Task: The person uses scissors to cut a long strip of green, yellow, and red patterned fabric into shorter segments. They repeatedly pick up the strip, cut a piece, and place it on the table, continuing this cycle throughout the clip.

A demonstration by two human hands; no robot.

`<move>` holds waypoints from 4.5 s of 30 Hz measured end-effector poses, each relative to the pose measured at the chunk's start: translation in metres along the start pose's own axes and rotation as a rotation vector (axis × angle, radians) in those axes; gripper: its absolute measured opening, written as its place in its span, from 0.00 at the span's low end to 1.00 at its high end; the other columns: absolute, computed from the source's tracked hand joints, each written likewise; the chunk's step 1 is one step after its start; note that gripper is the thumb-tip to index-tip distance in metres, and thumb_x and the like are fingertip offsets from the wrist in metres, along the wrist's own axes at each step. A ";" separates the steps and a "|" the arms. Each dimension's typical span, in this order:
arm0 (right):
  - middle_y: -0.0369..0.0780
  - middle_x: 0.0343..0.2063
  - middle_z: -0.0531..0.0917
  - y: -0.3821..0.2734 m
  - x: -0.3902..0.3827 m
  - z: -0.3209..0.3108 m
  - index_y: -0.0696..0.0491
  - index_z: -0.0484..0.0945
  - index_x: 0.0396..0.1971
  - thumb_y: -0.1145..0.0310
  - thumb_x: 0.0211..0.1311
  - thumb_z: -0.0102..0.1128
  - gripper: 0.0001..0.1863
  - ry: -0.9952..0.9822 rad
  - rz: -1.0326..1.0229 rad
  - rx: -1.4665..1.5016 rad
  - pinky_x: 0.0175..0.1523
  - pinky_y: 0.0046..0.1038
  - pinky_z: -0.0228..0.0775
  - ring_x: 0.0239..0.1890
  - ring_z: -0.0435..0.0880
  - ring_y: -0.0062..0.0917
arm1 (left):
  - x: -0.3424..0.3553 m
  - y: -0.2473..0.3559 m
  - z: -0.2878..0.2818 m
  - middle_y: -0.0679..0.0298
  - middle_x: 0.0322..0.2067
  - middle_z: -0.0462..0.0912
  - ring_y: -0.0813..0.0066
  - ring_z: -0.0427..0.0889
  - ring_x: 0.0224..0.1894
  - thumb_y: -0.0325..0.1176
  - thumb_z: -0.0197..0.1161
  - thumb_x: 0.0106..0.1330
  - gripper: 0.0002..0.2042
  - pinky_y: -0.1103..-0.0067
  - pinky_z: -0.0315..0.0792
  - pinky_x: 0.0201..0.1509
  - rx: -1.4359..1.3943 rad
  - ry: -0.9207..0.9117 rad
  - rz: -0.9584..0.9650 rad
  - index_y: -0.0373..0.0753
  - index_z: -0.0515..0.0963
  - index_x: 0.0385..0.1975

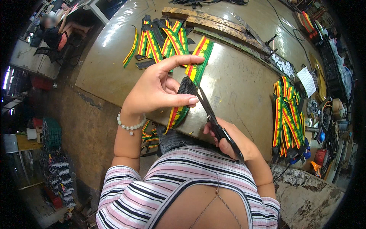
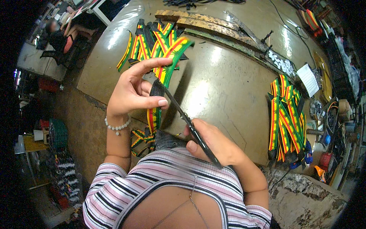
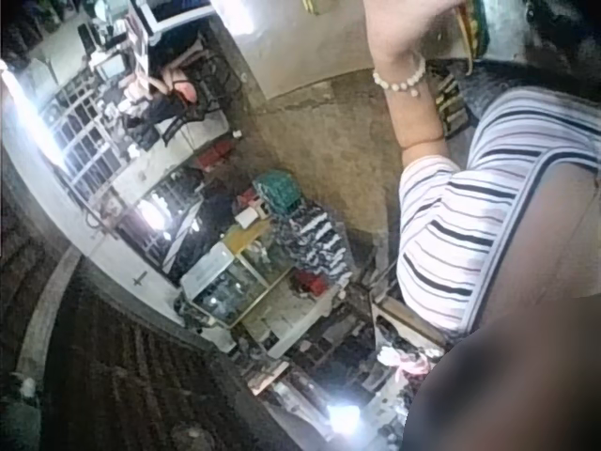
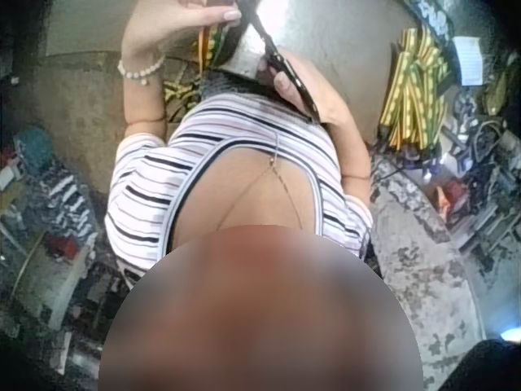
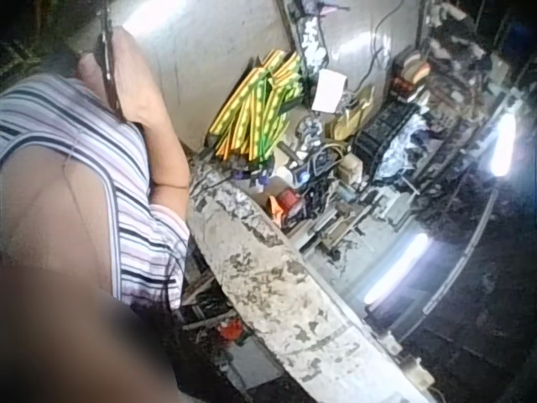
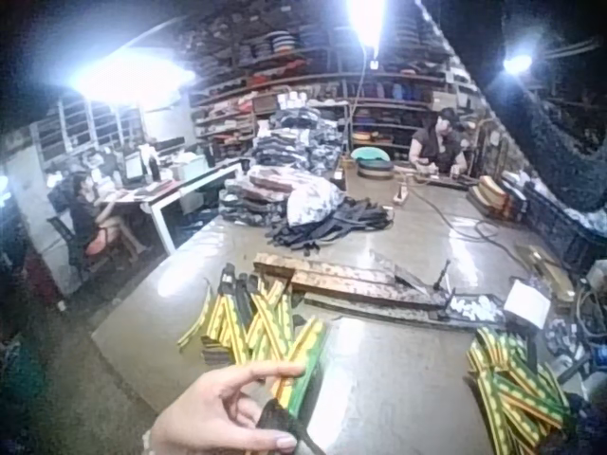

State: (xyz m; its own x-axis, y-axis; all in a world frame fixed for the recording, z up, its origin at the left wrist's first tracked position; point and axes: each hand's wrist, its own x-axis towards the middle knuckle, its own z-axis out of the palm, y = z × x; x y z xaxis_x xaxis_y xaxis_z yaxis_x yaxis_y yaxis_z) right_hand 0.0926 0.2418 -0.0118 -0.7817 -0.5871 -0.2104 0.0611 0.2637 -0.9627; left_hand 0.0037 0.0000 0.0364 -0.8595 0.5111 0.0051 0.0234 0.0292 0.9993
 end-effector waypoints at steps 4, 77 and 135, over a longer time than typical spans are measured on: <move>0.37 0.29 0.72 0.000 0.001 0.003 0.57 0.72 0.42 0.38 0.57 0.50 0.33 0.087 -0.044 -0.162 0.37 0.27 0.67 0.30 0.71 0.24 | -0.003 0.002 0.002 0.68 0.50 0.78 0.99 0.69 0.21 0.19 0.75 0.48 0.36 0.96 0.59 0.20 0.076 -0.018 -0.022 0.32 0.69 0.61; 0.45 0.31 0.72 -0.004 0.052 0.030 0.58 0.70 0.38 0.43 0.45 0.73 0.35 0.263 -0.185 -0.438 0.42 0.34 0.68 0.36 0.75 0.37 | -0.025 -0.006 -0.038 0.52 0.62 0.68 0.71 0.67 0.64 0.19 0.68 0.50 0.38 0.75 0.71 0.62 0.065 -0.067 0.148 0.26 0.60 0.64; 0.37 0.22 0.81 0.020 0.076 0.043 0.56 0.71 0.31 0.70 0.51 0.73 0.17 0.332 -0.067 0.494 0.33 0.22 0.74 0.26 0.82 0.19 | 0.005 -0.039 0.025 0.40 0.69 0.48 0.62 0.74 0.58 0.21 0.73 0.51 0.39 0.77 0.81 0.43 0.242 0.220 0.442 0.42 0.54 0.60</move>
State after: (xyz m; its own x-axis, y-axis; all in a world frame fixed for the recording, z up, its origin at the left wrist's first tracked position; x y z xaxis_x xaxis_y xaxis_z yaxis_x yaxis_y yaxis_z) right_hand 0.0608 0.1694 -0.0547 -0.9410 -0.2990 -0.1586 0.2241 -0.1992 -0.9540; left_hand 0.0111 0.0225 -0.0038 -0.8270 0.3287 0.4561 0.5008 0.0621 0.8633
